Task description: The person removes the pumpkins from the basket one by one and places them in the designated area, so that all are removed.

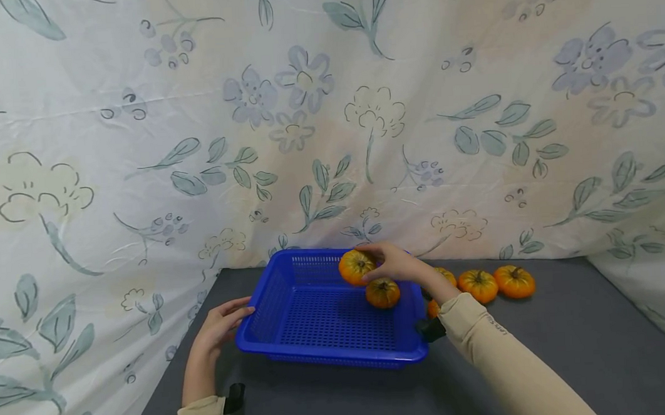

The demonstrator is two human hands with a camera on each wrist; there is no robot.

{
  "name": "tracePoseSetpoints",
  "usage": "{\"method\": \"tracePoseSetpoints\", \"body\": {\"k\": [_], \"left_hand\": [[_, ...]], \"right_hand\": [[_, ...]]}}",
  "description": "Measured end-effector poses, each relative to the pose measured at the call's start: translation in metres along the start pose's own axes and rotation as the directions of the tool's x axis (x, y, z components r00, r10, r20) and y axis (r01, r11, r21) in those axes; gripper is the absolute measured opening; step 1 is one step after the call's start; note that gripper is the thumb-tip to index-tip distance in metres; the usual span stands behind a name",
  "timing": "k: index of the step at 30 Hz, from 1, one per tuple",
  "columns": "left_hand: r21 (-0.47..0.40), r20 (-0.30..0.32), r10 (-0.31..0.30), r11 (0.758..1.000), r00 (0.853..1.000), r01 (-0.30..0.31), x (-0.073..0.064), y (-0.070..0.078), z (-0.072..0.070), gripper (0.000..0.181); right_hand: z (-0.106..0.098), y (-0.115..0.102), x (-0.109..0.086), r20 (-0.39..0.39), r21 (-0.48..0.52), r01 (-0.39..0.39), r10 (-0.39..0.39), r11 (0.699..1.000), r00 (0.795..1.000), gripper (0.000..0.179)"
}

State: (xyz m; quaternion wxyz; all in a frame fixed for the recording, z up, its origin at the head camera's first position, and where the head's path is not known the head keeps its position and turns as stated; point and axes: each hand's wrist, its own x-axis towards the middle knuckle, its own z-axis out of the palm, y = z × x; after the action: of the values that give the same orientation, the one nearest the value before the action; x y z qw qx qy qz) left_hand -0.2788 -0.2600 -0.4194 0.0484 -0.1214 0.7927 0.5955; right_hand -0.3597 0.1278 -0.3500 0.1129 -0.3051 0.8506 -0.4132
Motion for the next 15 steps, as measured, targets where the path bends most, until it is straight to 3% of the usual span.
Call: {"method": "tracePoseSetpoints", "body": {"k": [15], "left_hand": [[0.013, 0.003, -0.006, 1.000, 1.000, 0.006, 0.001, 0.001, -0.001, 0.058]], "right_hand": [[-0.042, 0.035, -0.060, -0.080, 0.010, -0.091, 0.091, 0.996, 0.993, 0.074]]}}
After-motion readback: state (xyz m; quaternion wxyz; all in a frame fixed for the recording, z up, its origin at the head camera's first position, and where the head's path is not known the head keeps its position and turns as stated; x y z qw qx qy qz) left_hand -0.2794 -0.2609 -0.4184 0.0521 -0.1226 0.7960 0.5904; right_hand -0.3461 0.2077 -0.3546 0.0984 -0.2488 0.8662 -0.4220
